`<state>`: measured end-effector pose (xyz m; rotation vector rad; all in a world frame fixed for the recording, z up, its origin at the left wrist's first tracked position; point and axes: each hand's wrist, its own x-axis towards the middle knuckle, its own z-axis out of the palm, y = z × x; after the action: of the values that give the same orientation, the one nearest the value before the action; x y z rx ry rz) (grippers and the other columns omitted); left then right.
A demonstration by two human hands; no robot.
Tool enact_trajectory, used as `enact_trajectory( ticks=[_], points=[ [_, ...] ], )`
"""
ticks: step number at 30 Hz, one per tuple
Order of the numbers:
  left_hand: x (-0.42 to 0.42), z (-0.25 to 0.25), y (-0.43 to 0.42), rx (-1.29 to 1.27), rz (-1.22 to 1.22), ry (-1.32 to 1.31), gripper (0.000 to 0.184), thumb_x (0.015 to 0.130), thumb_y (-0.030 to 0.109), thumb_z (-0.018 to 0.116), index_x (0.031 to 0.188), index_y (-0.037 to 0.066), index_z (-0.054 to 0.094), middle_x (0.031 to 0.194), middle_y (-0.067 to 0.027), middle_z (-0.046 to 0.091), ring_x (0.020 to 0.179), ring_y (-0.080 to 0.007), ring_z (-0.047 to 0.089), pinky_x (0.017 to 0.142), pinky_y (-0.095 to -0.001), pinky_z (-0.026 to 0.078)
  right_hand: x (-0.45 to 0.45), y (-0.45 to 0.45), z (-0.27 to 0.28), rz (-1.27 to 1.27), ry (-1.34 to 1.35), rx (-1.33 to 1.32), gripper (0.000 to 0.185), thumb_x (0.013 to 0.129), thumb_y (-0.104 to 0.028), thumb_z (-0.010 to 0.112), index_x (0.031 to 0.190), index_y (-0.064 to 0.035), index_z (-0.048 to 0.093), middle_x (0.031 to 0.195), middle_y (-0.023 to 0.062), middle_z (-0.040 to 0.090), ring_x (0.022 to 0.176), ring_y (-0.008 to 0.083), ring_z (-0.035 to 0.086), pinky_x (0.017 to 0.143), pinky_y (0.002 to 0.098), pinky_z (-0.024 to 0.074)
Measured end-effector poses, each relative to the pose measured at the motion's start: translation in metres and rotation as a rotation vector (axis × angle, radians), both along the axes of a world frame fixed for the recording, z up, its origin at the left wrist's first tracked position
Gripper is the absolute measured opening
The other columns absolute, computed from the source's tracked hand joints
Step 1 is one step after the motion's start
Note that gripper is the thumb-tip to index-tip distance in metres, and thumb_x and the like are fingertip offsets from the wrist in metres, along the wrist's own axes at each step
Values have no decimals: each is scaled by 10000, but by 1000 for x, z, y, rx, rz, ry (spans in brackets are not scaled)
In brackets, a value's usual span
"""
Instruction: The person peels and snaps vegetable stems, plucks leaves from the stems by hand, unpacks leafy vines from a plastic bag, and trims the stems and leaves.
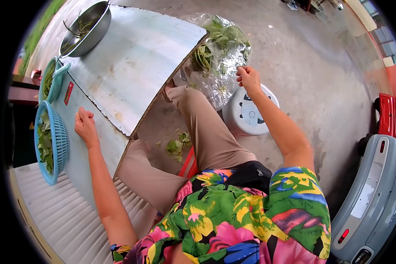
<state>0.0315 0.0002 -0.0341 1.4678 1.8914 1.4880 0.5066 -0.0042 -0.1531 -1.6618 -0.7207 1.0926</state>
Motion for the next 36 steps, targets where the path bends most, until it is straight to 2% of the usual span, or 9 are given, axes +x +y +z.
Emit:
enact_trajectory(
  ticks=[6, 10, 12, 14, 16, 24, 30, 32, 36],
  points=[
    [-2, -1, 2, -7, 48, 59, 389, 873, 320, 451, 589, 55, 430, 548, 1, 475, 453, -59, 364, 432, -203, 309, -73, 22, -40, -6, -171, 289, 573, 697, -336, 680, 1073, 39, 466, 957, 137, 524, 812, 205, 522, 738, 311, 439],
    [-6, -5, 5, 24, 31, 14, 401, 870, 346, 456, 580, 70, 440, 495, 7, 442, 426, -44, 365, 412, -183, 292, -82, 69, -44, -166, -435, 268, 636, 654, -336, 697, 1110, 28, 445, 1030, 191, 473, 924, 270, 499, 780, 331, 425],
    [-5, -6, 6, 24, 38, 29, 401, 870, 345, 457, 577, 72, 438, 495, 8, 442, 423, -42, 361, 407, -182, 289, -60, 98, -67, -168, -207, 296, 378, 664, -268, 672, 915, 3, 590, 849, 136, 572, 766, 242, 554, 710, 328, 445],
    [-4, -6, 6, 23, 45, 39, 401, 869, 345, 458, 574, 75, 435, 496, 8, 441, 420, -40, 357, 403, -180, 285, -35, 93, -42, -142, 80, 204, 235, 735, -185, 625, 883, -11, 571, 719, 32, 571, 649, 125, 541, 591, 243, 433],
    [-3, -6, 6, 31, 65, 60, 397, 870, 342, 457, 578, 73, 442, 491, 10, 436, 414, -41, 353, 395, -183, 280, -7, 77, -24, -212, 179, 140, 175, 745, -188, 618, 838, -46, 577, 694, 14, 557, 621, 103, 528, 543, 237, 417],
    [-2, -5, 3, -25, 76, 69, 382, 863, 325, 471, 585, 65, 440, 522, 6, 463, 433, -51, 368, 417, -193, 304, 114, -17, -42, -576, 444, 109, 136, 762, -183, 593, 821, -78, 532, 714, 3, 528, 608, 112, 515, 482, 236, 428],
    [-5, -6, 3, -37, 75, 60, 381, 864, 326, 467, 590, 62, 447, 515, 6, 446, 445, -50, 373, 428, -190, 302, 76, -42, -25, -681, 412, 50, 116, 797, -159, 565, 830, -63, 509, 695, 9, 518, 561, 102, 498, 442, 217, 406],
    [-4, -4, 2, -48, 79, 49, 381, 864, 325, 467, 590, 61, 447, 513, 5, 442, 448, -50, 373, 430, -190, 301, 48, -43, -24, -403, 304, 304, 133, 810, -176, 563, 814, -51, 520, 688, 12, 519, 496, 79, 461, 430, 206, 392],
    [0, -3, 1, -56, 86, 45, 376, 863, 321, 469, 593, 61, 451, 512, 5, 440, 450, -49, 370, 429, -188, 300, -39, -39, 2, 243, 184, 168, 219, 814, -200, 568, 880, 8, 567, 769, 43, 569, 546, 68, 486, 474, 205, 407]
  ],
)
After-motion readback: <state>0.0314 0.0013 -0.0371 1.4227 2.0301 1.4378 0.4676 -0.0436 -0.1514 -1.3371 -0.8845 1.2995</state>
